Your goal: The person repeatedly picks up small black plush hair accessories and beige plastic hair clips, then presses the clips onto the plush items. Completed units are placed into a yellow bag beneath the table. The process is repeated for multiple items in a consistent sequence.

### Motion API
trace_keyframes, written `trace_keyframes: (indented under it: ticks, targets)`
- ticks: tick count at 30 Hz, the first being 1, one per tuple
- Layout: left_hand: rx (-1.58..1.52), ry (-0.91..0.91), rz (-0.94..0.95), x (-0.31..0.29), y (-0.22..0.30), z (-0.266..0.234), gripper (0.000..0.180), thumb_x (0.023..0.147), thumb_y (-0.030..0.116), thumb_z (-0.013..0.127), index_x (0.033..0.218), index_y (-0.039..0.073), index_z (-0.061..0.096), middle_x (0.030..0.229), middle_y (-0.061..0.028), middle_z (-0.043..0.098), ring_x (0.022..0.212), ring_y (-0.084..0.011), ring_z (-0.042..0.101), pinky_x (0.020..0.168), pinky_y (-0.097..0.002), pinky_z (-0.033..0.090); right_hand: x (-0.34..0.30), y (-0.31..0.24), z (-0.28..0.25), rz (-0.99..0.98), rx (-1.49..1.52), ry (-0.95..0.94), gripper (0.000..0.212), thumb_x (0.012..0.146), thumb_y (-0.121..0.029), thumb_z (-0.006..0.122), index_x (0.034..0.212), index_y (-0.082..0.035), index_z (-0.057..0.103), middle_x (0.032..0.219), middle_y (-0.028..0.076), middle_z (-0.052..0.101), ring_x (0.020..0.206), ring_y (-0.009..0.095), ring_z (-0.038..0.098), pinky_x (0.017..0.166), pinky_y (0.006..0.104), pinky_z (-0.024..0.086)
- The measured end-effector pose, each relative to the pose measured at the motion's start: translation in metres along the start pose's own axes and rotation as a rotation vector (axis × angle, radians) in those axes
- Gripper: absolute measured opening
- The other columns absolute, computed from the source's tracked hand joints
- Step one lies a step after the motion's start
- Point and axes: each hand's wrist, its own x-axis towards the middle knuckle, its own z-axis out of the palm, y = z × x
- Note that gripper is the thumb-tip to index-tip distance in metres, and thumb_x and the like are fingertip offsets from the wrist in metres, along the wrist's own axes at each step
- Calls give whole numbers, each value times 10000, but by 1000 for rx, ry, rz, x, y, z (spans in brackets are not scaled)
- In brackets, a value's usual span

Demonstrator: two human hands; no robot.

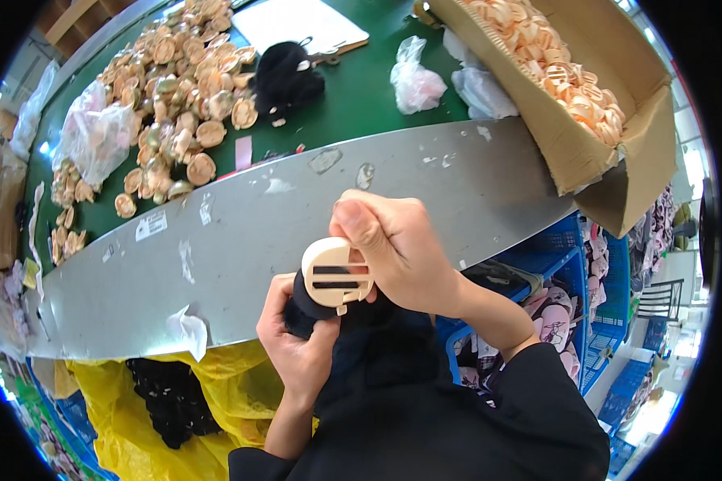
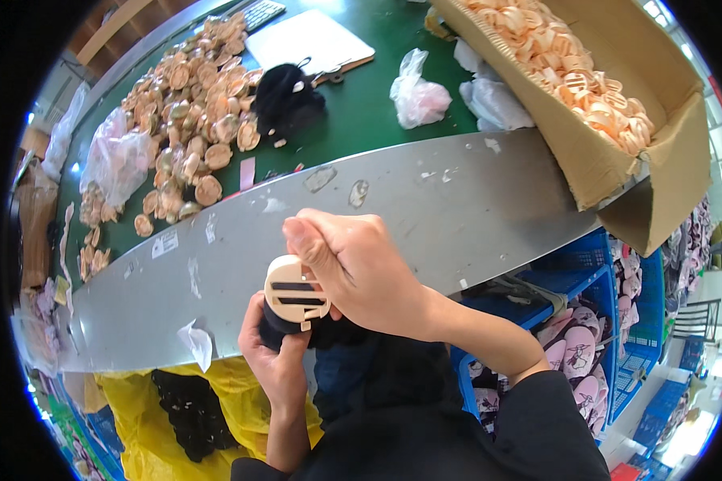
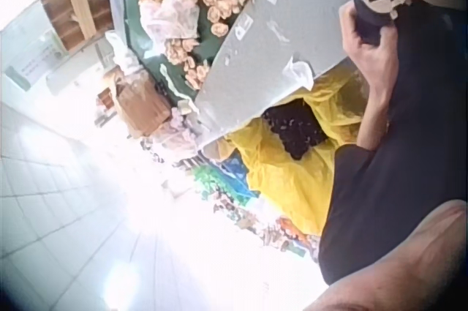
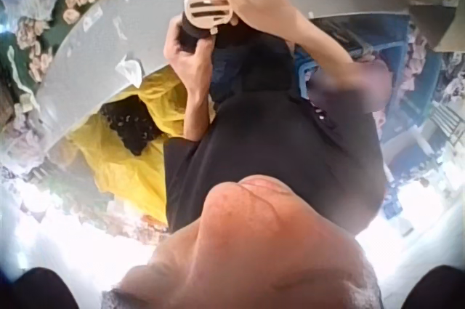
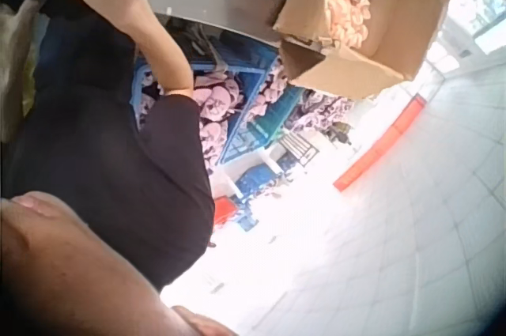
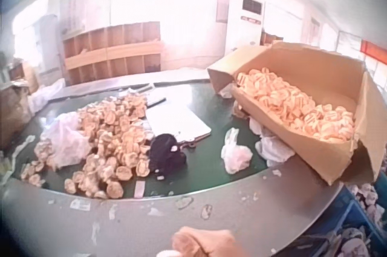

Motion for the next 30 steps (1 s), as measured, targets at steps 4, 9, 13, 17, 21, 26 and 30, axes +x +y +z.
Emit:
trace_keyframes:
  ticks: [4,9,13,17,21,26,30]
  targets:
    - [-30,5,23,-6,-4,-13,237,766,53,699,973,-9,602,919,2,592,846,-76,523,807,-218,435,-7,3,11,0,76,-7,434,1105,-341,454,838,-11,548,597,4,494,452,54,508,412,232,411]
    - [-17,-4,23,-7,-4,-7,266,790,94,754,987,-6,605,945,-7,598,880,-83,529,816,-223,436,-10,22,21,-374,-430,259,344,1069,-247,540,828,-5,576,670,101,540,521,250,551,479,334,441]
    - [94,-8,130,-9,-10,-9,315,727,30,769,1002,-4,617,977,-54,631,888,-138,590,834,-260,465,-6,31,25,-423,-660,301,377,1067,-179,508,752,21,560,713,105,550,565,211,535,530,327,427]
    - [344,-41,277,-9,-15,-18,386,677,10,817,1020,-6,641,997,-123,649,870,-252,636,804,-317,509,-8,36,34,-268,-364,224,251,1041,-134,500,851,10,579,733,113,554,587,192,544,556,314,449]
    - [482,-4,351,-23,-14,-27,382,685,61,860,1013,19,668,1012,-123,659,898,-295,649,775,-364,534,-7,33,40,-645,-474,-9,236,900,-264,627,772,-67,602,674,83,513,538,262,547,489,367,442]
    - [363,67,373,-31,-15,-35,445,637,-4,839,1029,34,632,1002,-138,646,912,-321,647,777,-376,537,-3,40,48,-650,-379,-151,286,856,-183,576,600,-58,542,574,57,371,420,226,391,418,357,296]
    - [341,180,422,-41,-22,-50,404,670,-15,843,1005,20,620,982,-116,635,843,-222,636,747,-295,521,-11,43,80,-467,-149,-109,408,970,-155,470,587,-20,496,548,62,428,423,171,375,433,334,263]
